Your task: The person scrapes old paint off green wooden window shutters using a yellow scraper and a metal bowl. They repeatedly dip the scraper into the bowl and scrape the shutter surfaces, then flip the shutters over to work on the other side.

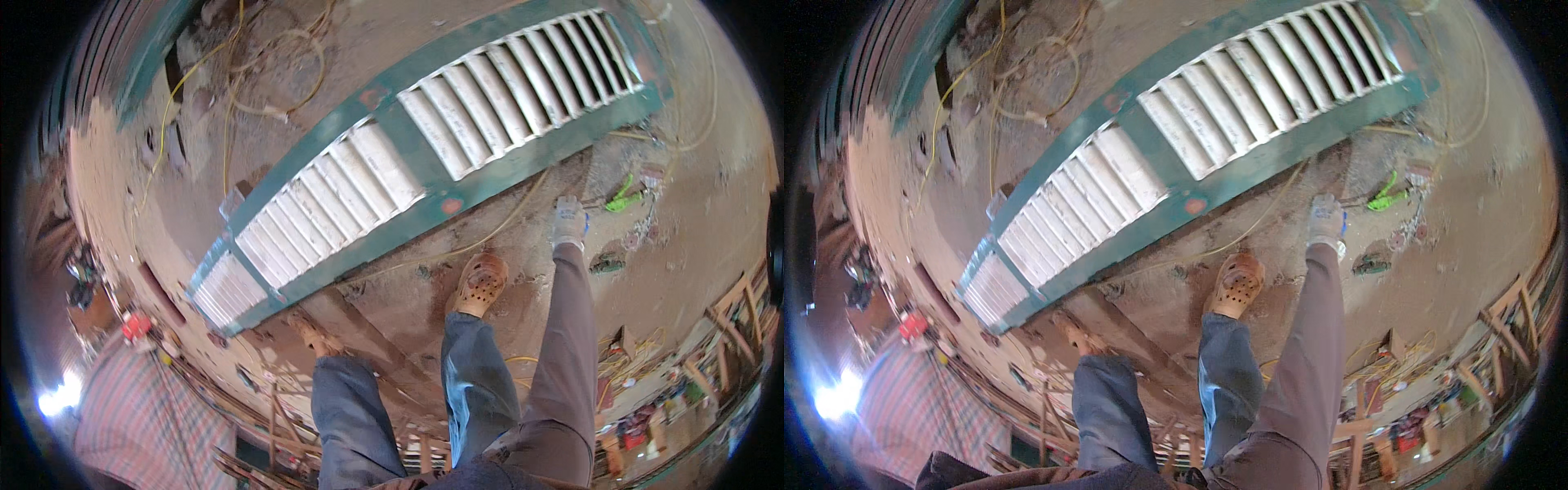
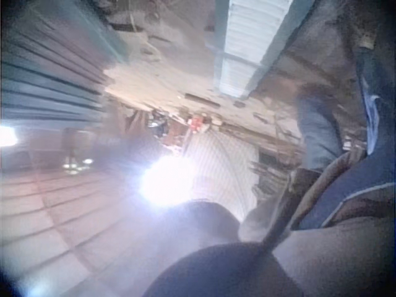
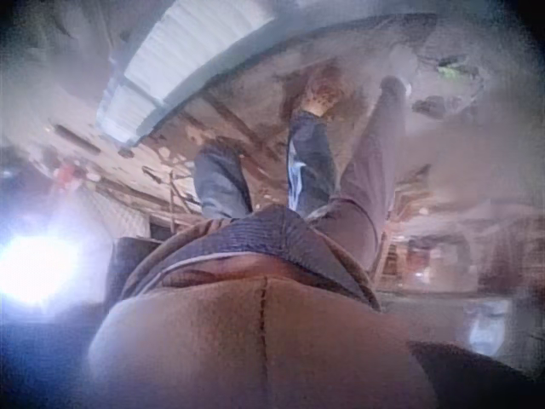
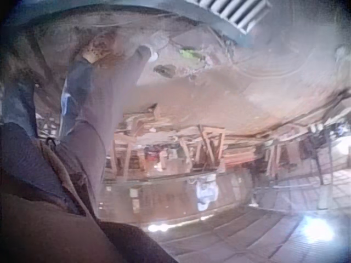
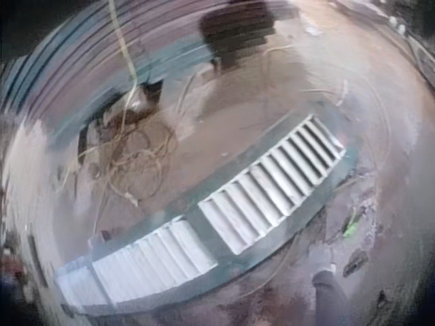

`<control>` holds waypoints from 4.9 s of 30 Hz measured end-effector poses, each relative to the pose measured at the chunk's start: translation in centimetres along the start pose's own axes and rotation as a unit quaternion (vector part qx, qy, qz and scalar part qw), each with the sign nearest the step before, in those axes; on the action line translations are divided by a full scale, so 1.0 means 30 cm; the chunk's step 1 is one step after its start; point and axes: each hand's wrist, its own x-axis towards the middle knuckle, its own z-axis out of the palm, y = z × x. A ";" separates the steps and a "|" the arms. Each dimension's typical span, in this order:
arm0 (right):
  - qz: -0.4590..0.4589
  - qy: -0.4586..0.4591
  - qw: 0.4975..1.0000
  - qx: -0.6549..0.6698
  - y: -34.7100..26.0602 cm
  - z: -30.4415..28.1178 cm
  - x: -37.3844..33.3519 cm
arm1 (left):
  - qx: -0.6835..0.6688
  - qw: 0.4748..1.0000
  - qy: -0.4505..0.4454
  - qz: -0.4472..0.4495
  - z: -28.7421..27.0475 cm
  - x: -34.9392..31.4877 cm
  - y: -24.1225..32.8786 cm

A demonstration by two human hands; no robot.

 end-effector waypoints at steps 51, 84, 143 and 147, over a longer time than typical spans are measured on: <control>-0.359 -0.060 0.920 0.145 -1.268 -1.960 -1.416 | -0.582 0.482 0.603 -0.257 -0.836 -1.509 -0.933; -0.005 -0.118 0.882 0.457 -0.538 -1.346 -0.821 | -0.165 0.423 0.687 -0.567 -1.311 -0.323 -0.856; -0.159 -0.266 0.917 0.250 -0.476 -2.258 -0.731 | -0.647 0.438 0.579 -0.233 -1.283 -0.953 -0.799; -0.011 -0.180 0.956 0.230 -0.214 -2.330 -0.292 | -0.649 0.482 0.539 -0.234 -1.316 -0.944 -0.841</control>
